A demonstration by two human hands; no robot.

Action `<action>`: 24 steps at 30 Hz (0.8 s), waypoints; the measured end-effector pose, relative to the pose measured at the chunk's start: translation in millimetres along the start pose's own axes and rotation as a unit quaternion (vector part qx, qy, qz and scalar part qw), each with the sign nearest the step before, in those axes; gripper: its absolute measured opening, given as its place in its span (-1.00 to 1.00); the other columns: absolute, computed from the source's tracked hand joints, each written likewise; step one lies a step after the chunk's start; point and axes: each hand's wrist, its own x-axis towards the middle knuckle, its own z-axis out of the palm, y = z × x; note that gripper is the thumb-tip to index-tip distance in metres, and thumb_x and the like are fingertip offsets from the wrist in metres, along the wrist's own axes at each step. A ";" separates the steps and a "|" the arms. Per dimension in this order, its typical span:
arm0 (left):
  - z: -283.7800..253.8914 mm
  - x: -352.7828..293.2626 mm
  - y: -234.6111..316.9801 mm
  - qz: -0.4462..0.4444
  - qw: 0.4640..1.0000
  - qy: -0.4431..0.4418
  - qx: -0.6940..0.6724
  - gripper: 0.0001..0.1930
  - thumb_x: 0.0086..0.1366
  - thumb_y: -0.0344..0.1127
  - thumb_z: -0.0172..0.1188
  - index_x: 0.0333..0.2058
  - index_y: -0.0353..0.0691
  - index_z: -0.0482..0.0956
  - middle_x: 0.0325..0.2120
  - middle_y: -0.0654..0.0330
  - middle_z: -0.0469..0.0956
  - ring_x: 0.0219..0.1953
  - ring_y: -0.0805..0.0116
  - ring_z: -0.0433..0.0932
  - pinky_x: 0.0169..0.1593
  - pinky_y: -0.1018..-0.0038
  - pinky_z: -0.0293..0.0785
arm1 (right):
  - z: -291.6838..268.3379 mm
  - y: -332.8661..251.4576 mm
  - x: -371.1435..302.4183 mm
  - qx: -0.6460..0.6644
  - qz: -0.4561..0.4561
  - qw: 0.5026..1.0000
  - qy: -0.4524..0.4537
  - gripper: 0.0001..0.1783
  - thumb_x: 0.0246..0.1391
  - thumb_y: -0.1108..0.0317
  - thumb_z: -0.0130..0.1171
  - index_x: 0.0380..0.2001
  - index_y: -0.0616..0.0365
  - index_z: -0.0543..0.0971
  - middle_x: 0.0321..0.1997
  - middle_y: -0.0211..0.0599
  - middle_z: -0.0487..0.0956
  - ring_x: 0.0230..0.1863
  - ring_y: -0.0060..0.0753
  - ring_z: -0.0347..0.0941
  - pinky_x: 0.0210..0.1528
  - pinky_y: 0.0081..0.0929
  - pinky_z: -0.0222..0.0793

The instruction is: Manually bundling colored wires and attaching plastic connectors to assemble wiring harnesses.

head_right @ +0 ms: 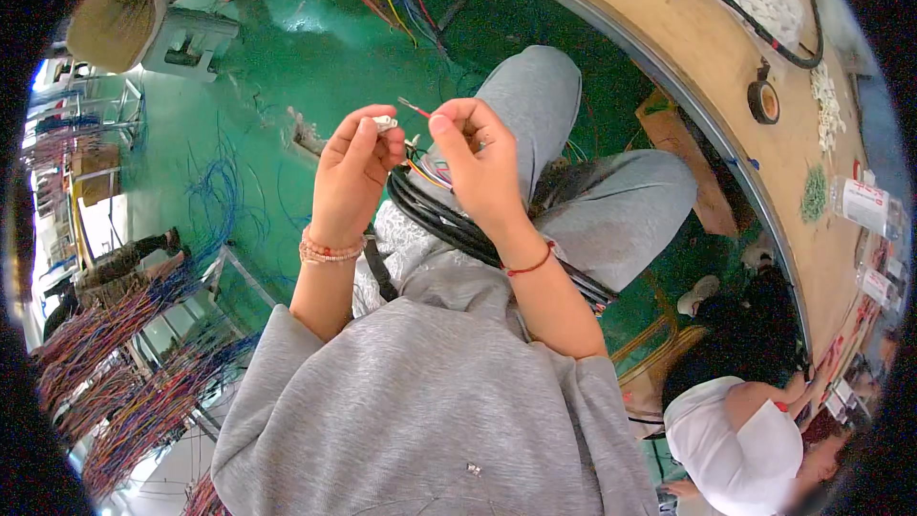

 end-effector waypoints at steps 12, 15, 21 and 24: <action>7.0 1.0 -20.3 0.104 0.976 -0.030 0.189 -0.87 0.15 -0.52 0.06 -0.30 -0.34 0.37 -0.33 0.19 0.48 -0.27 0.54 0.45 -0.18 0.62 0.37 | 3.4 0.2 -3.1 0.068 0.015 0.997 -0.020 -0.91 0.03 0.46 0.07 -0.37 0.23 0.45 -0.44 -0.51 0.48 -0.49 -0.85 0.28 -0.50 -0.86 0.14; 6.5 3.2 -23.4 0.116 0.971 -0.030 0.208 -0.87 0.16 -0.50 0.06 -0.29 -0.33 0.37 -0.34 0.23 0.47 -0.28 0.56 0.43 -0.20 0.63 0.37 | 3.0 2.1 -3.9 0.035 0.004 0.999 -0.034 -0.88 0.08 0.36 0.01 -0.40 0.19 0.44 -0.58 -0.61 0.39 -0.67 -0.87 0.04 -0.66 -0.82 -0.09; 0.2 4.3 -15.6 0.019 0.998 -0.005 -0.058 -0.83 0.21 -0.45 -0.01 -0.21 -0.28 0.37 -0.29 0.19 0.47 -0.30 0.55 0.42 -0.25 0.64 0.38 | 1.5 11.9 -6.8 0.097 0.035 0.994 -0.034 -0.84 0.15 0.32 -0.11 -0.43 0.17 0.36 -0.72 -0.60 0.21 -0.72 -0.79 0.01 -0.68 -0.77 -0.08; -1.9 4.9 -13.5 -0.024 0.979 -0.020 -0.201 -0.77 0.23 -0.43 -0.04 -0.12 -0.28 0.36 -0.27 0.16 0.47 -0.28 0.49 0.45 -0.23 0.61 0.42 | 3.7 15.6 -9.8 0.070 0.040 0.996 -0.031 -0.83 0.16 0.33 -0.14 -0.44 0.17 0.35 -0.74 -0.60 0.20 -0.73 -0.79 0.01 -0.69 -0.76 -0.07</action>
